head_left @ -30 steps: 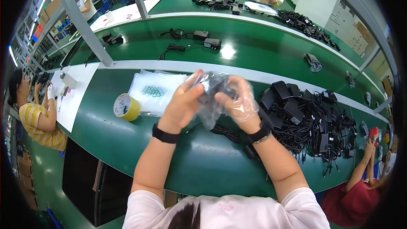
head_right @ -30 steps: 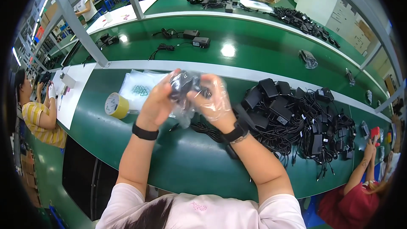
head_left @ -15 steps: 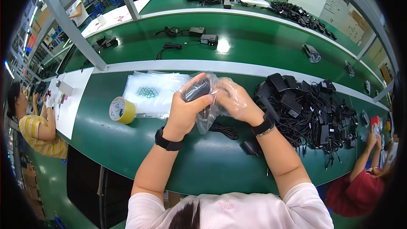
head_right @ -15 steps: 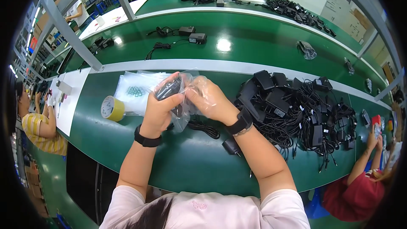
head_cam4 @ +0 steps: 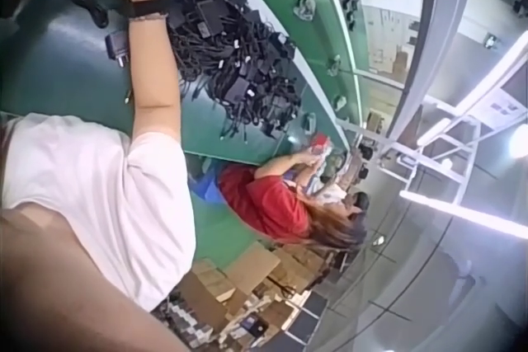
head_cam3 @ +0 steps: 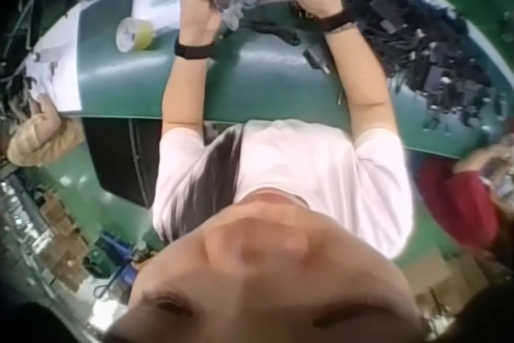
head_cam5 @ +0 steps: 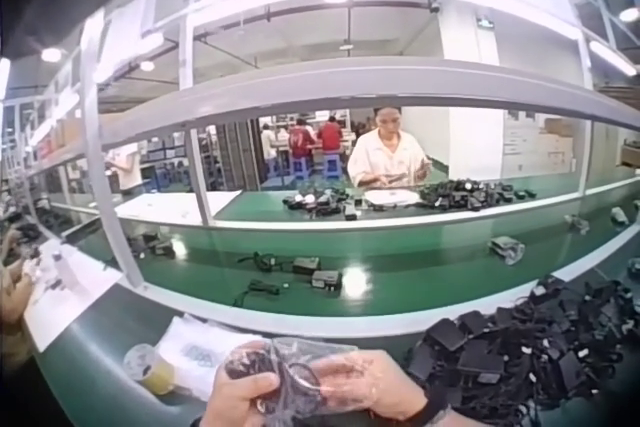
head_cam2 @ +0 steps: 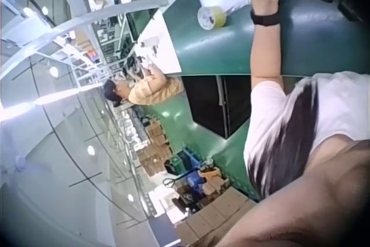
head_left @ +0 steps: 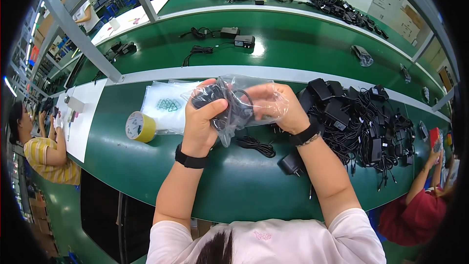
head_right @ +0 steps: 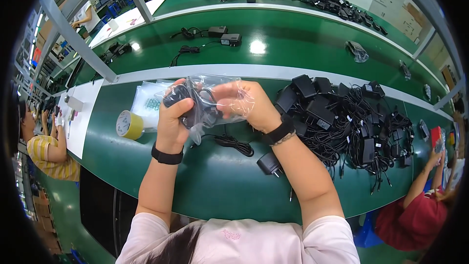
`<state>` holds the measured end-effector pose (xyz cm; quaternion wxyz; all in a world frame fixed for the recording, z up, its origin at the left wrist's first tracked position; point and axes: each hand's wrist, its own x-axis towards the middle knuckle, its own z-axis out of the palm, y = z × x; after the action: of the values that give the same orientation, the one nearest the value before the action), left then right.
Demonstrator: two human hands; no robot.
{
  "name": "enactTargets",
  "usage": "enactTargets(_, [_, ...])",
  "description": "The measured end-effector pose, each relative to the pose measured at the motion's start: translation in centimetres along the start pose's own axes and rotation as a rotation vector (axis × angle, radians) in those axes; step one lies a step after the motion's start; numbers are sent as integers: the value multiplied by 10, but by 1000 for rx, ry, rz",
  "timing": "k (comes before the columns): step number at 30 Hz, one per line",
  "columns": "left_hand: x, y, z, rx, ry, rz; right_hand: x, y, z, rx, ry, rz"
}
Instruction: Manually placing power adapters and attached cables into individual plastic bags on an assembly line.
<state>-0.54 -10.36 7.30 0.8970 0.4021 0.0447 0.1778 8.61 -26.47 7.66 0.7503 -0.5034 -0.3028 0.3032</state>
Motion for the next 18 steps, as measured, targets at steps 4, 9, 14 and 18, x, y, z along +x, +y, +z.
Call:
enactTargets(4, [1, -2, -2, 34, -37, 55, -1, 6, 5, -104, 127, -77])
enactTargets(9, [-2, -5, 2, -28, -75, 9, -1, 10, 0, -164, 144, -96])
enactTargets(14, [-7, -7, 5, -65, -159, -65, 5, 17, -5, -270, 74, -158])
enactTargets(18, [-9, -15, 4, -6, -219, -74, 7, 18, -10, -363, 27, -87])
